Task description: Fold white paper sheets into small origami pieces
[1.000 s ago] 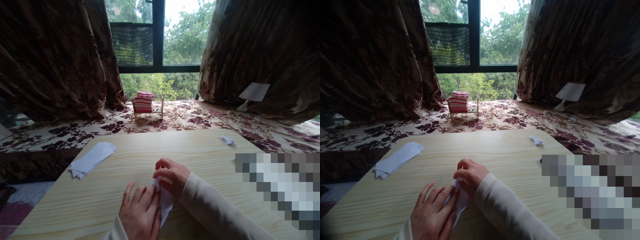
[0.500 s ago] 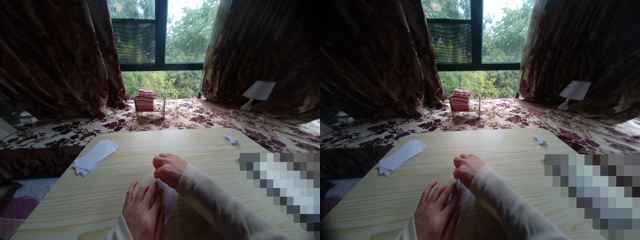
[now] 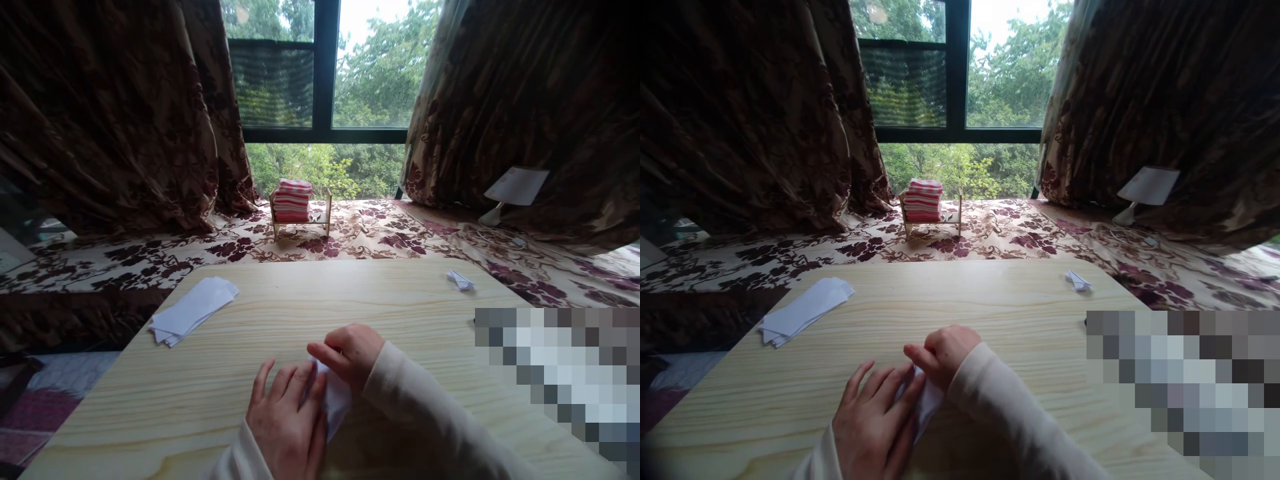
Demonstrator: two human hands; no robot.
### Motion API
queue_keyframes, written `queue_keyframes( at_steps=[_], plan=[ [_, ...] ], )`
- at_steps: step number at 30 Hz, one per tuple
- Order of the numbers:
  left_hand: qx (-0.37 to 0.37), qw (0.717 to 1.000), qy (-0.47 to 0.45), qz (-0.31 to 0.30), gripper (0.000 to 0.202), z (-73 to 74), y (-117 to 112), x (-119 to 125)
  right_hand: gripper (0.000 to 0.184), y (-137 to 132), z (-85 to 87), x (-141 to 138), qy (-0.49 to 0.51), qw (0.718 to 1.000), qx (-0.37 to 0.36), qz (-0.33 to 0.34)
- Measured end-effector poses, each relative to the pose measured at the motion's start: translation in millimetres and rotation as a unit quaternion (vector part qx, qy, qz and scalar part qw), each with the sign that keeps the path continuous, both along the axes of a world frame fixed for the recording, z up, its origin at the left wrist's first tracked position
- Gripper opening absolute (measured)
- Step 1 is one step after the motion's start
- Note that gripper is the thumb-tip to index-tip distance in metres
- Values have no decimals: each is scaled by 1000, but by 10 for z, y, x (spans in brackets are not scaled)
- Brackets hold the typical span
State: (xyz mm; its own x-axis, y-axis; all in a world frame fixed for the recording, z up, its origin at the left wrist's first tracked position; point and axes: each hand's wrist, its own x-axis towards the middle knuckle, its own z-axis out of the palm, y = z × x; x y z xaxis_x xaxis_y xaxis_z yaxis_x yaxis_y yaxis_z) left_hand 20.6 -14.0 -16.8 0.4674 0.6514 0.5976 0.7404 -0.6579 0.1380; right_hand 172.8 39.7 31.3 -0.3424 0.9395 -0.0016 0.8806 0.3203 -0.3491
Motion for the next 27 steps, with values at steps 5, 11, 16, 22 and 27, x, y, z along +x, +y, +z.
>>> queue_keyframes(
  at_steps=[5, 11, 16, 22, 27],
  plan=[
    [-17, 998, -58, -10, 31, 47, -14, -21, 27, 16, -99, -55, -22, 1000, -2, -4],
    [-61, 997, -55, -1, 27, 149, 165, -120, 22, 37, -128, -23, -10, 1000, -19, -9],
    [-24, 998, 49, -17, 27, 161, 328, -134, 23, 24, -120, -66, -27, 999, -26, -25],
    [-13, 995, 72, -63, 22, 218, 226, -216, 23, 28, -119, -89, -42, 998, -32, -31],
    [-22, 994, 90, -54, 20, 255, 196, -220, 22, 44, -137, -84, -46, 998, -39, -34]
  ],
)
